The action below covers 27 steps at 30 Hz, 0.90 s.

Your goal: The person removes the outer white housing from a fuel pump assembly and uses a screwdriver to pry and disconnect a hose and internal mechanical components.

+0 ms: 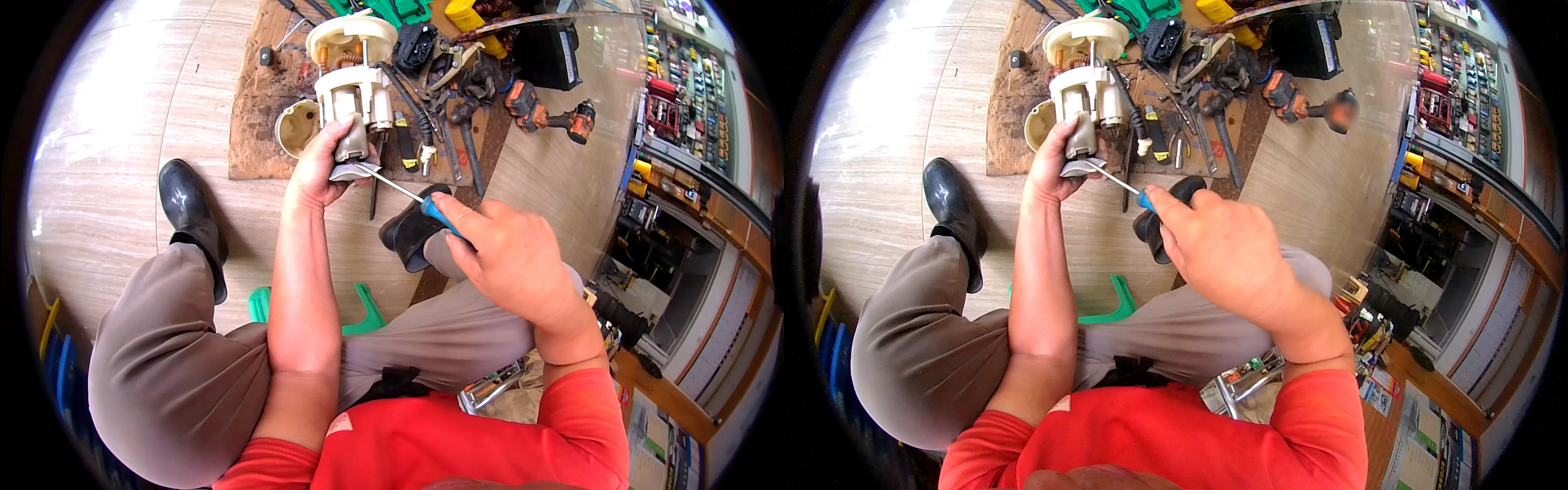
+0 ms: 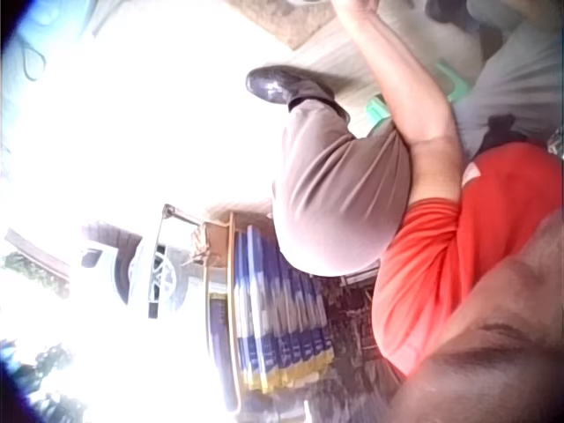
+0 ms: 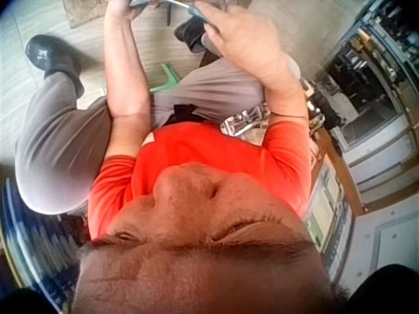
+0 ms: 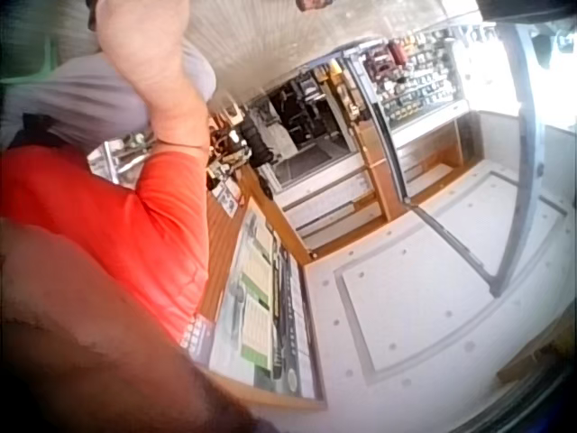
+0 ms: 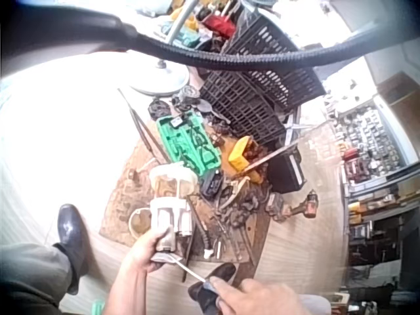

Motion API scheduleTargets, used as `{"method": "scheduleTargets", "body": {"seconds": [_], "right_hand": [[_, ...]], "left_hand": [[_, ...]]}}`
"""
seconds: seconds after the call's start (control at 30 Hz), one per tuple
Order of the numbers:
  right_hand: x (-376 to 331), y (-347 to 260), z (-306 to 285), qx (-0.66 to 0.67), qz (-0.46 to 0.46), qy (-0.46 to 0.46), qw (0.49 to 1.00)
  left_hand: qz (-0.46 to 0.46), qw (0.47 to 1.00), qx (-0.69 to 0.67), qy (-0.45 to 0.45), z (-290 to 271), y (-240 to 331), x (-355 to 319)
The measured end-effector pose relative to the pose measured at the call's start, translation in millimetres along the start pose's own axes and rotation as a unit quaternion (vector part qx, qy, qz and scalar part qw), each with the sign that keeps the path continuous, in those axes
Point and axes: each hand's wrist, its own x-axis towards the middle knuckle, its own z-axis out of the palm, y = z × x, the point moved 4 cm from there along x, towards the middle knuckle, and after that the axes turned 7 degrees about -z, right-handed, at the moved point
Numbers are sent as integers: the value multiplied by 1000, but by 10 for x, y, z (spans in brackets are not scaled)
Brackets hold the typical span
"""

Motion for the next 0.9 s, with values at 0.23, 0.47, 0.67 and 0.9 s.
{"method": "scheduleTargets", "body": {"seconds": [0.23, 0.47, 0.67, 0.9], "right_hand": [[-9, -46, 145, -2, 6, 46, 999], [6, -57, 244, -9, -4, 92, 996], [42, -100, 369, -19, -16, 95, 995], [32, -64, 389, -5, -8, 80, 997]], "left_hand": [[5, 999, -22, 45, -1, 3, -13], [7, 997, -37, 64, -52, 1, 6], [21, 997, -40, 61, -223, 58, 9], [26, 995, -62, 71, -195, 23, 33]]}}
